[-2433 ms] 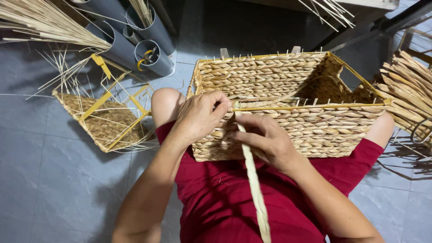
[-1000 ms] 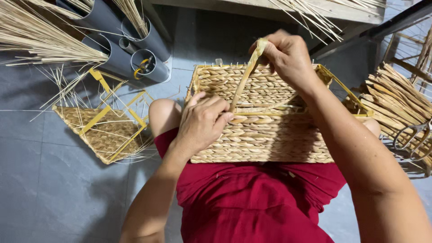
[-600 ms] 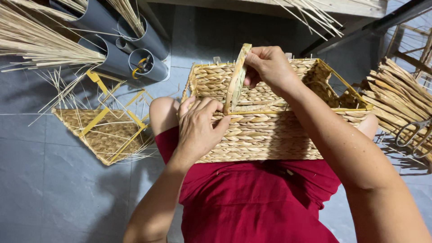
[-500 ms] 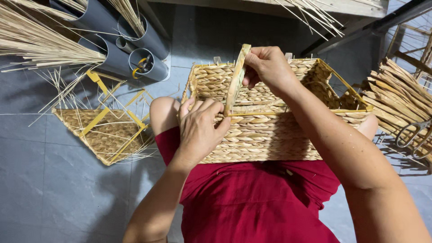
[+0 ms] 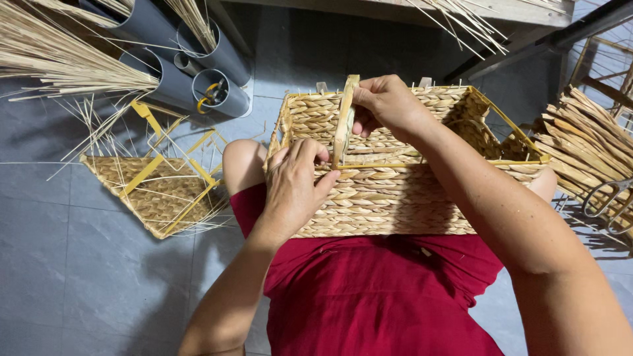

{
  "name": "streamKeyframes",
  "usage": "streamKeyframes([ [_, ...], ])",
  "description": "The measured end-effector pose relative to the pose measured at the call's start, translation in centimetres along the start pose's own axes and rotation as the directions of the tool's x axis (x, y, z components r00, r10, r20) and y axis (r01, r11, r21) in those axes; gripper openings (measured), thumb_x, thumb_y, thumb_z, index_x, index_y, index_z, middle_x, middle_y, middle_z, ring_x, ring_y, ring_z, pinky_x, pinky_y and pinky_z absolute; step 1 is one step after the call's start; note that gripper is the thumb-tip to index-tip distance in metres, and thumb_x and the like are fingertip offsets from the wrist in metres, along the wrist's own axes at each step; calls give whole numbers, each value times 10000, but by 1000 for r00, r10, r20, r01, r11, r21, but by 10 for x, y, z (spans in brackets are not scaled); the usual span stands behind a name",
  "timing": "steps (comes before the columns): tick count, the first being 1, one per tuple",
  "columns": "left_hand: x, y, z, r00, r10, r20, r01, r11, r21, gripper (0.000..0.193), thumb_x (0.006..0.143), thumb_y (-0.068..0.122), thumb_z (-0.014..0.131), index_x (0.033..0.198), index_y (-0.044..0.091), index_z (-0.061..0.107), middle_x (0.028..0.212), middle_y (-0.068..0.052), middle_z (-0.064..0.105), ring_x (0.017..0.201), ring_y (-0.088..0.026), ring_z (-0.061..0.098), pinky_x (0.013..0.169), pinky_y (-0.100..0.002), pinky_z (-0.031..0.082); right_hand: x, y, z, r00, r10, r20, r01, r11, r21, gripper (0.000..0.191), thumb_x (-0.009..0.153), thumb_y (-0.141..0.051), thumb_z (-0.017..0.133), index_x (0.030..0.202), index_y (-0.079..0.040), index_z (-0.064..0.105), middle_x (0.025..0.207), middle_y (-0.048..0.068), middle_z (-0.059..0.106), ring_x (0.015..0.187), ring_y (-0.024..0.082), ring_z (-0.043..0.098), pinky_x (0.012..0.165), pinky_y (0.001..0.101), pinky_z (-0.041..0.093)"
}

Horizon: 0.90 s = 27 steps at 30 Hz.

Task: The person sits on the floor with a woven water hyacinth basket on their lap and weaves flat strips along the basket's rim, tucking and threading each strip into the woven wall to bind the edge. They work the strips around the rim section by section, pressing the weave tight by hand.

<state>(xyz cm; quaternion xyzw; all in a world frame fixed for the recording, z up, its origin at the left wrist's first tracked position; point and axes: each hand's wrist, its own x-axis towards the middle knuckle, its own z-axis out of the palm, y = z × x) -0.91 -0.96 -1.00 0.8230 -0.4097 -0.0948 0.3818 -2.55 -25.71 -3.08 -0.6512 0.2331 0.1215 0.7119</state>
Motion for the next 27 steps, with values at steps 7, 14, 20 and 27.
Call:
streamKeyframes([
  [7,8,-6,-15,984,-109,142,147,942,-301,297,854,157,757,1088,39,618,1054,-77,678,953,-202,726,840,-344,567,2,0,0,998,59,19,-59,997,41,307,1084,-207,511,981,12,700,732,99,704,591,140,673,536,289,564],
  [14,7,-4,-15,991,-89,102,113,960,-256,182,907,180,742,1005,36,692,976,-91,686,908,-243,702,807,-353,535,0,0,5,991,125,56,-126,992,14,227,1055,-146,524,1059,30,667,776,106,712,600,157,691,563,303,597],
  [20,7,-5,-8,994,-88,68,98,981,-167,151,904,185,733,945,48,684,934,-97,690,903,-291,689,824,-402,510,-2,-1,6,983,171,72,-169,985,-28,197,1027,-114,574,1092,52,657,798,141,710,618,182,697,583,317,605],
  [27,5,-6,-6,998,-12,69,18,995,-97,197,859,215,731,946,51,666,958,-107,680,959,-321,664,942,-461,438,-3,0,3,968,211,132,-210,977,-21,192,1013,-111,574,1118,43,624,855,159,730,657,192,718,599,321,616],
])
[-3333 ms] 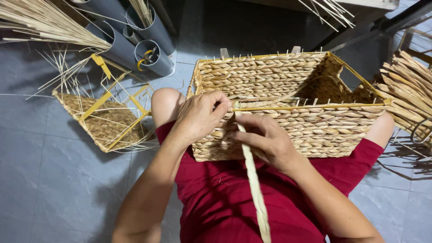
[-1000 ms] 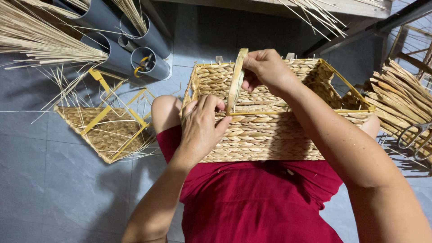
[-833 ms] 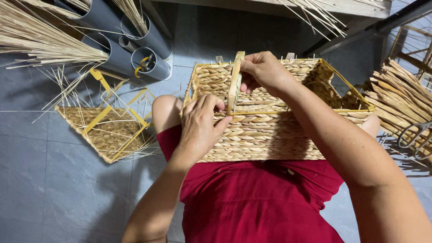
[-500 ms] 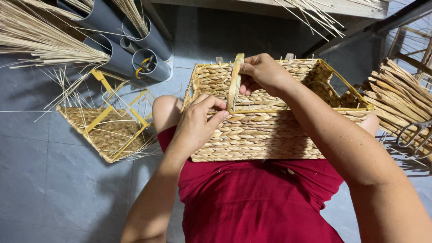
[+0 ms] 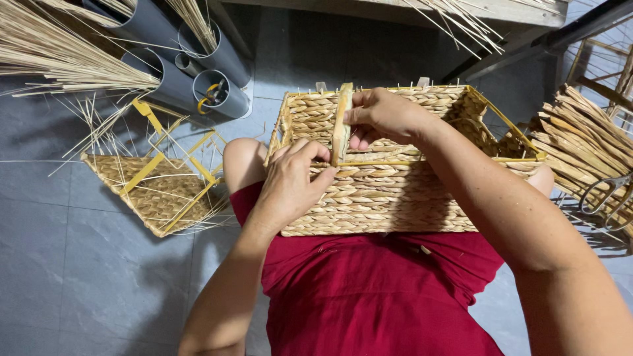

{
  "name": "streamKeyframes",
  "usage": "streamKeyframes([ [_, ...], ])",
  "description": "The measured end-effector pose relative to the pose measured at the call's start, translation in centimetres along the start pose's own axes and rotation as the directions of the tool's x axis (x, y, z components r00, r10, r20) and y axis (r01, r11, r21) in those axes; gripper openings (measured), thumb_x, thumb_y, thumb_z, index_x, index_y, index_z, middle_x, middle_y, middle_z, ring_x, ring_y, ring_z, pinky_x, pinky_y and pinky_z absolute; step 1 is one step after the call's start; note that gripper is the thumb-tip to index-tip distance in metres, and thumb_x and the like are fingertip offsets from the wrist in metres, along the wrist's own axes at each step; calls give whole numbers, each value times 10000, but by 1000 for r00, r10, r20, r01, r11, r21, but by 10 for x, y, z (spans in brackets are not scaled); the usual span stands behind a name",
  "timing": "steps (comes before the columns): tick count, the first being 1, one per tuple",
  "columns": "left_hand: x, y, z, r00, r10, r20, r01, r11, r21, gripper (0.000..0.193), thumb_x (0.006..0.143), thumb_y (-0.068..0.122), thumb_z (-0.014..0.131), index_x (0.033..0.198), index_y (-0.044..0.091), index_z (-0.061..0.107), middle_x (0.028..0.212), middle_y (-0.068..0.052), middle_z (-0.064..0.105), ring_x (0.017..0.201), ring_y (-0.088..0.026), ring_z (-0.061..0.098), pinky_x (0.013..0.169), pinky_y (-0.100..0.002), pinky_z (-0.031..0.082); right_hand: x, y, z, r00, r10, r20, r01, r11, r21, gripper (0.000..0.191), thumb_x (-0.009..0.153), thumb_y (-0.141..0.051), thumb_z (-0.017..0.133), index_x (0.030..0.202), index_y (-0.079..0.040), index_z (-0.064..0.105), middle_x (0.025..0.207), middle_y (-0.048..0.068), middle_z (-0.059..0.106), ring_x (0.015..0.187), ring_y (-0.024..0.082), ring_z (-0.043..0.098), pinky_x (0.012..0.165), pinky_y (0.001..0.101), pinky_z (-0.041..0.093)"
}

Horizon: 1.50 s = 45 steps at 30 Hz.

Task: The person sits on the floor with a woven water hyacinth basket on their lap and weaves flat strips along the basket's rim, tucking and threading each strip into the woven wall to bind the edge. They work the strips around the rim section by section, pressing the weave tight by hand.

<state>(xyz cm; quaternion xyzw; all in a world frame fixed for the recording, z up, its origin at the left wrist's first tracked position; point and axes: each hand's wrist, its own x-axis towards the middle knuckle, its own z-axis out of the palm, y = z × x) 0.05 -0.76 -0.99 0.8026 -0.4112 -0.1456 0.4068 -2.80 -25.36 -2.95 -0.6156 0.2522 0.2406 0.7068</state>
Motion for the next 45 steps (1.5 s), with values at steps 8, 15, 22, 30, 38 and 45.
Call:
streamKeyframes([
  [8,0,7,5,1000,24,-10,-23,992,127,207,847,200,748,969,54,668,964,-112,680,959,-293,672,993,-475,419,-3,4,2,994,-39,103,39,999,4,198,962,-48,641,1139,35,608,899,131,740,703,195,729,640,312,623],
  [15,3,3,-3,999,-24,-42,20,996,-88,150,920,221,738,956,77,716,915,-92,720,863,-294,717,763,-404,536,-7,2,13,990,-54,133,89,959,-271,248,950,-161,656,1168,-45,680,926,85,772,737,140,717,684,293,623],
  [22,10,4,2,989,-149,-13,148,988,-46,184,934,265,698,929,84,726,910,-108,745,810,-322,719,723,-433,536,-92,5,38,577,-817,9,339,230,-912,301,873,-203,779,1121,-65,678,1029,128,665,975,350,625,854,451,493],
  [30,16,6,-1,966,-249,70,253,966,-45,219,920,305,686,946,89,715,875,-102,739,779,-310,719,712,-429,538,-106,36,88,394,-918,48,428,137,-894,143,877,-156,745,1002,-136,678,1045,30,678,980,253,607,902,422,408],
  [38,13,5,4,986,-164,-11,163,985,-60,214,932,273,691,903,62,708,921,-100,718,818,-324,707,720,-438,530,-206,45,50,550,-791,267,835,524,-166,114,963,-89,631,1038,-97,715,1070,55,717,1028,201,703,919,411,537],
  [45,14,4,3,982,-185,23,186,982,-25,217,935,273,695,907,57,699,913,-111,719,810,-329,714,717,-439,537,-123,73,84,578,-811,92,624,366,-691,442,853,-35,700,1287,-113,693,1394,183,582,1203,321,611,986,373,521],
])
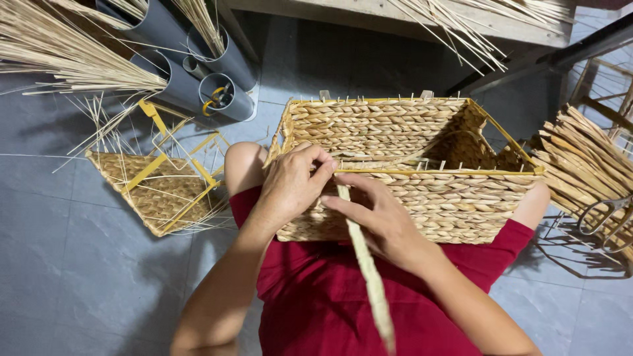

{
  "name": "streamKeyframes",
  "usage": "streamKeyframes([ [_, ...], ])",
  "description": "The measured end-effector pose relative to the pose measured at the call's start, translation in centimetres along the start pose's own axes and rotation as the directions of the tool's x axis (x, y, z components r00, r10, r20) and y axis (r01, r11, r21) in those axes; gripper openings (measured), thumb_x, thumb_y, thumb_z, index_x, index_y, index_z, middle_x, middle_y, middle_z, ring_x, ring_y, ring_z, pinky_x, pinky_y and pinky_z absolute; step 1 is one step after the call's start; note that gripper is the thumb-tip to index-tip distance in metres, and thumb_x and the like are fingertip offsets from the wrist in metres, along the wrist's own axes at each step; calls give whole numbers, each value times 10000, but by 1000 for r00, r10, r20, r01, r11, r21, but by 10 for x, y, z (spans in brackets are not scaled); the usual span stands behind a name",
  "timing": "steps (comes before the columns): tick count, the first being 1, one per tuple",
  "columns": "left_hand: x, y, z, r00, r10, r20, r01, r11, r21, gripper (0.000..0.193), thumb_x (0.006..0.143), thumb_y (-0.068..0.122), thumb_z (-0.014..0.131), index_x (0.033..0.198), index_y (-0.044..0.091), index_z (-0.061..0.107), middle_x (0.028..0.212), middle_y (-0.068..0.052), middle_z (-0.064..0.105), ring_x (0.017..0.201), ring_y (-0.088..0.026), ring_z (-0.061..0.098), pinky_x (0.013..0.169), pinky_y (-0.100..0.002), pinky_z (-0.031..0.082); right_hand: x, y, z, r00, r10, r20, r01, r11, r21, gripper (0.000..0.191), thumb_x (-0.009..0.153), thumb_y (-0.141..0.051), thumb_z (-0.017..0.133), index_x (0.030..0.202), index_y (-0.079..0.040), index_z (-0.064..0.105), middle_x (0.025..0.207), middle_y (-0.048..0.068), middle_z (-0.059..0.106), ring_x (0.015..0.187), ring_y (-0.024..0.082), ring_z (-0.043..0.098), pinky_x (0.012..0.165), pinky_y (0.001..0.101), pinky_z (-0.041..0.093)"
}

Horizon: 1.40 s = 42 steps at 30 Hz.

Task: The person sits on the floor with a woven water hyacinth basket on their lap and weaves flat strips along the basket's rim, tucking and threading each strip into the woven wall to bind the edge. They work the strips around the rim section by section, pressing the weave tight by hand.

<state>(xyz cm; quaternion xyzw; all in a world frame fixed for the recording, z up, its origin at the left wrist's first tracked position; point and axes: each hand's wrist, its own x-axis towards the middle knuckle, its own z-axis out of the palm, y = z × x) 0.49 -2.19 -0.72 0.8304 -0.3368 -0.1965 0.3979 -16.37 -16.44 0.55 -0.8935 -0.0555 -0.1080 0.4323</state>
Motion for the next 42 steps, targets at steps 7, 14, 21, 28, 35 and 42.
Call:
streamKeyframes([
  [7,-2,-4,-9,995,92,46,-87,992,-92,154,949,203,673,1039,78,667,936,-77,729,888,-283,734,805,-405,556,-43,37,-17,978,168,-126,-94,885,455,228,1072,-184,576,1161,-42,732,1257,147,732,1212,290,702,1052,407,576],
  [14,-10,-6,-3,922,382,-70,-375,923,90,178,922,145,701,1093,126,747,1025,-32,730,988,-264,684,945,-412,480,-56,14,-21,993,10,-114,14,979,206,236,1004,-194,606,1105,-37,750,1197,113,769,1063,206,752,916,344,614],
  [21,-14,-2,-6,946,324,24,-325,938,118,190,931,125,676,1107,112,744,1040,-52,728,971,-278,698,918,-444,485,-11,-24,-20,964,235,126,-264,909,324,223,866,-57,635,1045,-64,768,1183,81,759,859,206,657,668,311,546],
  [28,8,9,0,998,0,56,-4,998,67,201,918,307,674,998,150,771,792,-127,730,738,-327,713,696,-457,535,103,15,-49,953,130,-274,-40,949,313,81,1109,34,600,1147,-38,606,1061,62,683,805,96,614,682,242,537],
  [35,9,7,3,979,-161,126,160,987,20,256,935,358,647,937,113,721,721,-137,700,689,-311,706,660,-448,516,160,81,-58,970,-93,-223,56,984,-166,341,1023,14,641,1323,-149,631,1002,35,690,875,150,691,734,283,567],
  [42,8,8,2,997,-14,76,19,997,-72,194,882,306,631,970,160,723,892,-73,740,768,-275,726,689,-419,528,128,113,-69,953,273,-134,-281,959,-46,187,1087,-153,639,1143,-17,756,993,84,652,843,141,737,705,247,625],
])
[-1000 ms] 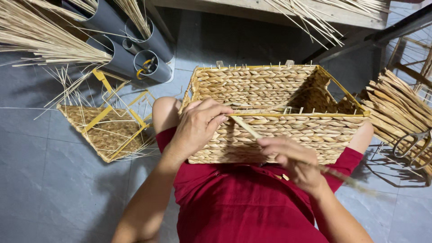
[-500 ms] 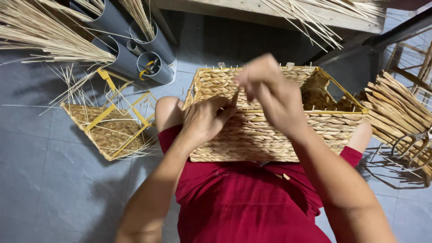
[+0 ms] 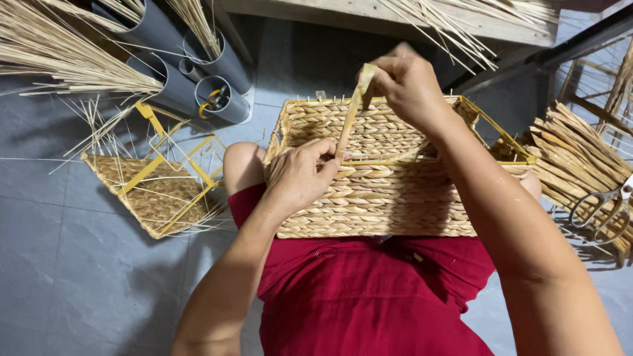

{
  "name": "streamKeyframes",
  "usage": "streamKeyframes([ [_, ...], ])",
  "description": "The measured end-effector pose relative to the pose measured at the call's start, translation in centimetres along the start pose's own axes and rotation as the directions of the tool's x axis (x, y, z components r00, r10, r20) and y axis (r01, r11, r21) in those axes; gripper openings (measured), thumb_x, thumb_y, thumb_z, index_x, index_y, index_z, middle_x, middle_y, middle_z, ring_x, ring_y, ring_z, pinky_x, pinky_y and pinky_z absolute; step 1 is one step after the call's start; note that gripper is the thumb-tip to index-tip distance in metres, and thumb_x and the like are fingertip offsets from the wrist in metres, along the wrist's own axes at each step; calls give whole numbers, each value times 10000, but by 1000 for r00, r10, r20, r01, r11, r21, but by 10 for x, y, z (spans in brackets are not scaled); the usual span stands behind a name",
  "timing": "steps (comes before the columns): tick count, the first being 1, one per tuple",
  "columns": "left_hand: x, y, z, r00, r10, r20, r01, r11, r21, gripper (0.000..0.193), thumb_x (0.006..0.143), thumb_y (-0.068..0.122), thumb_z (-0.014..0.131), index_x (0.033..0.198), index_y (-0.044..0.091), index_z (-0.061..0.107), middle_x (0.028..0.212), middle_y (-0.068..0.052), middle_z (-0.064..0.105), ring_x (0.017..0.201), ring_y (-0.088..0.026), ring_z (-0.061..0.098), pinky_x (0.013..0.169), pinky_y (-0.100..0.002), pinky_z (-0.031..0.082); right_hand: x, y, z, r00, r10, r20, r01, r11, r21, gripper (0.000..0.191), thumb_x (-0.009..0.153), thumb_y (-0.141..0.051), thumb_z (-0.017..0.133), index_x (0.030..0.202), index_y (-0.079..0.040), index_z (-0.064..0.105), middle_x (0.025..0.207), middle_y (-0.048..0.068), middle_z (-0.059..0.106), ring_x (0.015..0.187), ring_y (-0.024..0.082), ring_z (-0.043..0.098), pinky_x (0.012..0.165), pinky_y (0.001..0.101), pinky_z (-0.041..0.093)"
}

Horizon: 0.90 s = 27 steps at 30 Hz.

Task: The person sits on the floor with a woven water hyacinth basket on their lap and weaves flat strips along the basket's rim, tucking and threading each strip into the woven wall to bind the edge. They work the strips around the rim section by section, pressing the weave tight by hand.

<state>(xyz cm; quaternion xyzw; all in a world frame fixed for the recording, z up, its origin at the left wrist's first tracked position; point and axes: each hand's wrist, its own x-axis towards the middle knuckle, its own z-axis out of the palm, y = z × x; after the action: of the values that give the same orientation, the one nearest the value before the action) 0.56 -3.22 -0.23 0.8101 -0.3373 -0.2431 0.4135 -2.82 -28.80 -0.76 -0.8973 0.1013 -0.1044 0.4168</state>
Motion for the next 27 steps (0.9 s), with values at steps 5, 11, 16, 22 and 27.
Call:
streamKeyframes([
  [5,0,2,0,997,83,7,-83,978,194,240,887,386,708,956,157,730,851,-84,737,832,-297,708,828,-441,469,-18,-4,4,906,283,315,-414,748,519,282,1081,-203,546,995,21,695,764,78,708,646,138,698,577,285,590],
  [11,-7,-2,7,983,182,-19,-172,956,239,223,866,368,722,952,164,745,892,-72,751,839,-260,715,843,-424,415,-16,4,16,877,317,362,-478,667,572,286,1089,-204,530,969,10,677,749,79,696,613,141,679,550,289,572],
  [16,-7,-4,9,988,153,6,-149,949,278,229,863,363,745,959,155,731,849,-76,745,782,-266,706,827,-418,422,-17,10,16,847,329,419,-524,651,549,287,1092,-198,525,962,7,677,744,104,699,600,144,667,556,291,563],
  [22,-7,-6,10,995,96,18,-97,939,331,291,853,376,774,980,129,688,745,-114,716,716,-308,678,830,-426,432,-15,11,17,836,358,416,-548,594,589,277,1087,-197,519,968,0,674,765,96,703,595,143,666,551,296,573],
  [27,-6,-8,9,977,210,-35,-193,945,264,324,837,342,779,985,95,630,783,-86,737,715,-302,693,840,-434,430,-14,8,22,837,367,407,-544,647,534,278,1084,-193,523,959,14,660,761,94,687,603,146,682,544,309,586],
])
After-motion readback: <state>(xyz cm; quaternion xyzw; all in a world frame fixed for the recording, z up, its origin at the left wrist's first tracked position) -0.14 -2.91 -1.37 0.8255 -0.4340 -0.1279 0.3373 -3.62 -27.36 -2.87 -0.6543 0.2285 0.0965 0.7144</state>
